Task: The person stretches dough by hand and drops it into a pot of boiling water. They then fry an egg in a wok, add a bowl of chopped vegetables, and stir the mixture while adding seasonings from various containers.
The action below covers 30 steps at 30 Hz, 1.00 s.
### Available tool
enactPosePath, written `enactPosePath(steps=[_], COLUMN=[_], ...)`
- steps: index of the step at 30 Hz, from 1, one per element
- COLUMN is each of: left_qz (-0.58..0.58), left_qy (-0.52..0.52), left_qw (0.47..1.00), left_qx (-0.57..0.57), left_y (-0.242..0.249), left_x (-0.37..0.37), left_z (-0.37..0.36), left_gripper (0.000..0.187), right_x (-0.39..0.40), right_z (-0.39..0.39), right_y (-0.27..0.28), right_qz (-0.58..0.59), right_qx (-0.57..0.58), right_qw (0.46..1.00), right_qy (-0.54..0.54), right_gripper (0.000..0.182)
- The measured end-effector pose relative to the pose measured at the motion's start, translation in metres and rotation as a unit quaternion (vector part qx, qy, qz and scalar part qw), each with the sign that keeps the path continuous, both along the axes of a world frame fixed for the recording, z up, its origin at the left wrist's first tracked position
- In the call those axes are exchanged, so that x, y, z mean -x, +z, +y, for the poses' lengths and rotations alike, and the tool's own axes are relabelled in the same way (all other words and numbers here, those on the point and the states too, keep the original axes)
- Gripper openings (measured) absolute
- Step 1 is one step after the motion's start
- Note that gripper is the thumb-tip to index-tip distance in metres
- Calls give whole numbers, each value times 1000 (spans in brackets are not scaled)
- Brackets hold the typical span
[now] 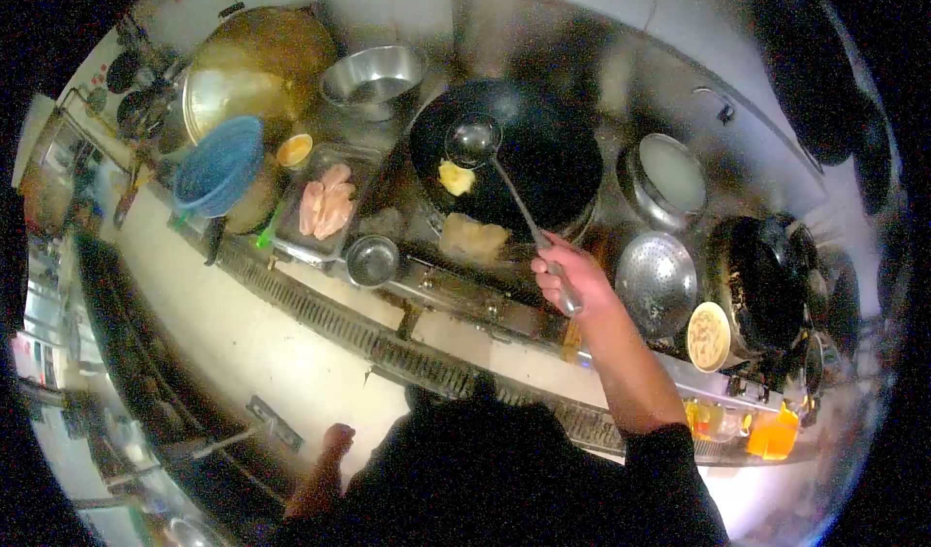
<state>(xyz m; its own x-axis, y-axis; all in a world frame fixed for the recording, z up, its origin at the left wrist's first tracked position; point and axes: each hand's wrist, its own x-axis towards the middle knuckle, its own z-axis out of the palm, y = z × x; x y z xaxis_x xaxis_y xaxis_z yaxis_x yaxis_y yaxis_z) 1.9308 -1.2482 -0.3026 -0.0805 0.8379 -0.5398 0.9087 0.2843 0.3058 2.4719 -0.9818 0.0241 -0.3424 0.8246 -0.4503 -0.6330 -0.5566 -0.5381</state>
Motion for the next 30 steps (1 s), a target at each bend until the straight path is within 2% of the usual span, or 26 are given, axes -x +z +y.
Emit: enactPosePath(steps=[1,3,4,6,8,9,10,11,12,14,16,17,18,20,21,22,23,24,25,26,27,28,30], left_qz=[-1,-9,-11,-44,-48,-48,-50,-20,11,2,-7,-43,-77,-66,-55,-56,-54,-51,-52,-65,-77,-78,-18], left_qy=[-2,-81,-83,29,4,-21,-19,-84,-149,-143,-137,37,211,188,163,167,102,36,41,88,135,138,-68], left_qw=[1000,994,994,994,992,990,990,990,984,985,986,998,971,976,980,980,993,997,997,994,987,986,995], left_qx=[-3,-71,-72,-95,-114,-131,-132,-114,-96,-95,-93,-3,87,91,95,94,27,-40,-39,4,47,47,-65], left_y=[-1,0,2,9,9,7,-4,-14,-25,-37,-52,-63,-69,-68,-69,-71,-73,-75,-66,-50,-39,-51,-74], left_x=[4,11,11,6,11,14,21,27,35,49,59,62,66,72,74,75,75,74,65,52,44,47,52], left_z=[3,8,10,15,14,11,5,0,-8,-26,-42,-49,-54,-60,-62,-64,-66,-72,-71,-63,-58,-62,-67], left_gripper=[29,29,29,27,26,25,25,23,22,22,23,24,26,28,30,30,29,29,29,30,30,30,33], right_x=[5,11,13,16,12,7,2,-3,-5,-8,-12,-14,-8,13,11,4,0,1,2,3,5,9,12], right_z=[1,1,2,7,10,12,15,18,19,20,25,27,28,26,27,31,34,33,29,25,22,19,16], right_y=[-1,-6,-10,-20,-35,-45,-54,-62,-67,-78,-90,-95,-91,-71,-73,-75,-77,-75,-70,-66,-64,-63,-55], right_qz=[-26,-53,-100,-151,-231,-234,-330,-422,-423,-529,-540,-549,-549,-381,-381,-215,-43,-45,136,314,313,346,380], right_qx=[-2,-5,-4,-7,-35,-36,-42,-49,-51,-60,-70,-79,-80,-35,-36,9,55,55,76,95,96,93,91], right_qw=[999,998,993,986,967,966,939,902,901,841,836,831,831,923,923,975,996,997,987,944,945,933,920], right_qy=[-19,-39,-58,-76,-103,-101,-90,-79,-78,-93,-67,-43,-41,-48,-45,-48,-47,-42,-37,-32,-29,-30,-29], right_gripper=[39,44,45,47,51,51,51,52,52,42,47,53,53,47,47,38,30,30,26,22,22,21,20])
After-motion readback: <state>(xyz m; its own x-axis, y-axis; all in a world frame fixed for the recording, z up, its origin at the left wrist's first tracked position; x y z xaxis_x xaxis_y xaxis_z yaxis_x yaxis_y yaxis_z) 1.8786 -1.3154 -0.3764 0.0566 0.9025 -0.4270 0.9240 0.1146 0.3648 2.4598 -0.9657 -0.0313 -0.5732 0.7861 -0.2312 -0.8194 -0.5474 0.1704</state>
